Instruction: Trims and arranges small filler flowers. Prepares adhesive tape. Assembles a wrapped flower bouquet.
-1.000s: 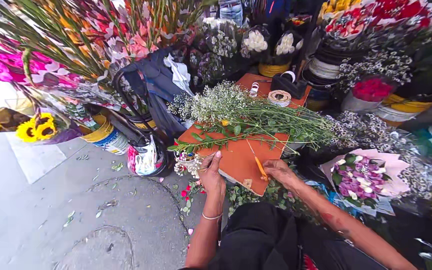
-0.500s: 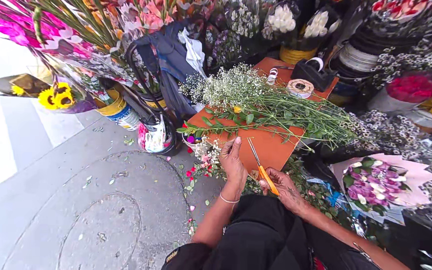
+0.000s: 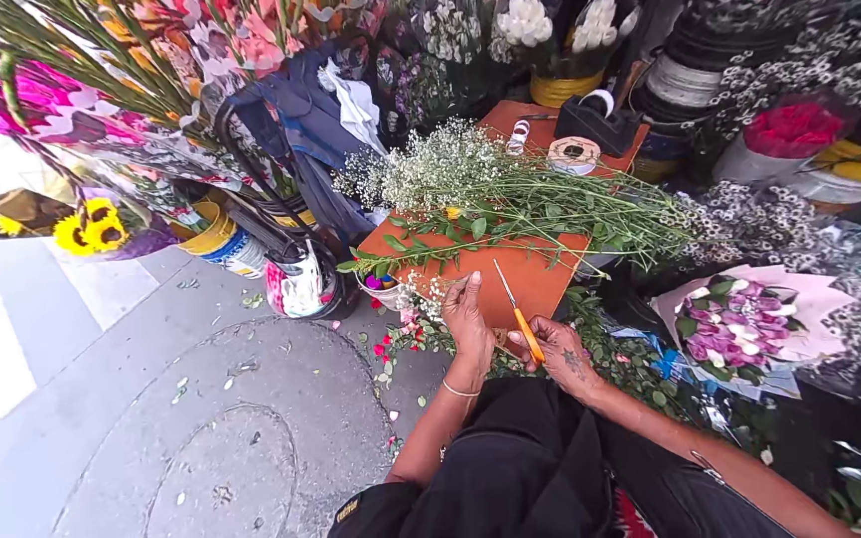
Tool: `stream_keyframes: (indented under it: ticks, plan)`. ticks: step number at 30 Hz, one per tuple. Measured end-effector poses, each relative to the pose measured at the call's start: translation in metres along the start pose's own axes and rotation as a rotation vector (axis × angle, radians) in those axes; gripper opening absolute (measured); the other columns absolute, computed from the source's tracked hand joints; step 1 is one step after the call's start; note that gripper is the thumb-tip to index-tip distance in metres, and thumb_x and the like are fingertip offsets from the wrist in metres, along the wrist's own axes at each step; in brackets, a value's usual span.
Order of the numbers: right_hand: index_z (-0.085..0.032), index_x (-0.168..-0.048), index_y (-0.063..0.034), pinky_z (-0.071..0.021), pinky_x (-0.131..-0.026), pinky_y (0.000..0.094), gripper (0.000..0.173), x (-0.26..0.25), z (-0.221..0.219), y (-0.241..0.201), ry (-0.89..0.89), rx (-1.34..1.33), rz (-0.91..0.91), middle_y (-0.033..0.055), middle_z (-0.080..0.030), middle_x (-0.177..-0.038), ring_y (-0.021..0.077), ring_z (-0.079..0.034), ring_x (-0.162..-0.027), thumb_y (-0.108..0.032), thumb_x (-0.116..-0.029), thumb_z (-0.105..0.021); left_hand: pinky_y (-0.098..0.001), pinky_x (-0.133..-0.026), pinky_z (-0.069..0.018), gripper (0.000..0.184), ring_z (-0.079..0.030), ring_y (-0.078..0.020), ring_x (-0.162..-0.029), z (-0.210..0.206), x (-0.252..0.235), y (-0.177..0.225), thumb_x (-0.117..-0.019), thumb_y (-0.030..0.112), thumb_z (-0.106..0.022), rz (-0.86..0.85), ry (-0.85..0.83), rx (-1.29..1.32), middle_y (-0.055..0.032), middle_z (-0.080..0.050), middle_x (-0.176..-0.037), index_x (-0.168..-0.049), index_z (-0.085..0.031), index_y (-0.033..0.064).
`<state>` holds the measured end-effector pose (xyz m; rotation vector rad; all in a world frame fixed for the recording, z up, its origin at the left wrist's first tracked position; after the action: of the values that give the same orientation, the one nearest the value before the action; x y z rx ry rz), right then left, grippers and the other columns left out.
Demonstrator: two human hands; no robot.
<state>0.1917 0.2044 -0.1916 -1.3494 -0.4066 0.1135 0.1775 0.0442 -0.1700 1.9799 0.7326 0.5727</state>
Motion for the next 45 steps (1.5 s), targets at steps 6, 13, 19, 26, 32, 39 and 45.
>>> stream_keyframes:
  ticks: [6, 13, 19, 26, 32, 39, 45]
  plan:
    - [-0.062, -0.123, 0.0036, -0.05, -0.089, 0.0651, 0.036, -0.03, 0.02, -0.006, -0.085, 0.848, -0.034, 0.0285, -0.066, -0.115, 0.048, -0.066, -0.105, -0.025, -0.1011, -0.058, -0.0286, -0.093, -0.0579, 0.009, -0.072, -0.0116, -0.101, -0.013, 0.015, 0.011, -0.0921, -0.002, -0.067, -0.215, -0.398, -0.094, -0.0041, -0.078, -0.1, -0.09, -0.075, 0.0027]
    - [-0.074, -0.103, 0.0057, -0.0527, -0.093, 0.049, 0.018, -0.031, 0.074, -0.033, 0.106, 0.339, 0.597, 0.0255, -0.066, -0.11, 0.0385, -0.064, -0.106, 0.007, -0.0873, -0.065, -0.0224, -0.078, -0.0606, 0.013, -0.072, -0.0039, -0.083, -0.055, 0.057, -0.004, -0.0959, 0.02, -0.071, -0.199, -1.072, -0.315, 0.0096, -0.078, -0.1, -0.104, -0.081, 0.0208]
    - [-0.061, -0.116, 0.0083, -0.0483, -0.076, 0.021, 0.045, 0.043, 0.165, 0.008, -0.302, -0.326, 0.457, 0.0073, -0.064, -0.102, 0.0038, -0.058, -0.087, -0.017, -0.0816, -0.077, -0.0183, -0.077, -0.0598, 0.013, -0.071, 0.0012, -0.083, -0.103, 0.097, -0.052, -0.0918, 0.032, -0.075, 0.15, -1.55, -0.373, 0.0121, -0.078, -0.099, -0.102, -0.082, 0.0289]
    - [-0.066, -0.116, 0.0007, -0.0525, -0.091, 0.0184, 0.035, 0.124, 0.273, 0.082, 0.22, -0.626, 0.185, -0.0028, -0.072, -0.102, -0.0021, -0.065, -0.096, 0.003, -0.0819, -0.077, -0.0193, -0.077, -0.0593, 0.014, -0.071, 0.0012, -0.084, -0.193, 0.174, -0.15, -0.0984, 0.028, -0.067, 0.625, -1.996, -0.543, 0.0099, -0.077, -0.096, -0.099, -0.081, 0.0238]
    - [-0.07, -0.114, -0.0039, -0.0587, -0.089, 0.0227, 0.035, 0.147, 0.359, 0.188, 0.405, -0.629, 0.434, -0.0024, -0.076, -0.103, 0.0033, -0.071, -0.096, -0.025, -0.0878, -0.078, -0.0219, -0.076, -0.0569, 0.019, -0.067, 0.0001, -0.08, -0.261, 0.232, -0.252, -0.0963, 0.027, -0.068, 1.001, -2.07, -0.755, 0.0082, -0.075, -0.087, -0.089, -0.08, 0.0145]
    - [-0.067, -0.105, 0.0011, -0.066, -0.073, 0.0364, 0.017, 0.164, 0.42, 0.316, 1.296, -0.911, -0.022, 0.0055, -0.077, -0.091, 0.0189, -0.075, -0.077, -0.002, -0.0896, -0.072, -0.0402, -0.1, -0.0557, 0.028, -0.068, -0.022, -0.112, -0.306, 0.26, -0.371, -0.1001, 0.017, -0.064, 0.207, -1.979, -1.38, -0.0147, -0.071, -0.12, -0.12, -0.072, -0.0012]
    - [-0.064, -0.109, 0.0014, -0.0655, -0.082, 0.0411, 0.017, 0.155, 0.421, 0.393, 1.659, -0.848, -0.059, 0.0076, -0.076, -0.098, 0.0224, -0.076, -0.086, -0.001, -0.0923, -0.067, -0.0583, -0.101, -0.0451, 0.021, -0.065, -0.0359, -0.116, -0.337, 0.26, -0.456, -0.0959, 0.013, -0.066, -0.89, -1.989, -1.226, -0.0149, -0.072, -0.12, -0.112, -0.077, 0.0054]
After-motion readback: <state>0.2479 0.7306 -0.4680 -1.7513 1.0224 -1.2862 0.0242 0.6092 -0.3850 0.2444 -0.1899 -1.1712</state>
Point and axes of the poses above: each hand's wrist, its own x-axis away from the middle knuckle, its own z-axis out of the back of the hand, y = z × x, the point moved 4 cm from there along -x, towards the middle knuckle
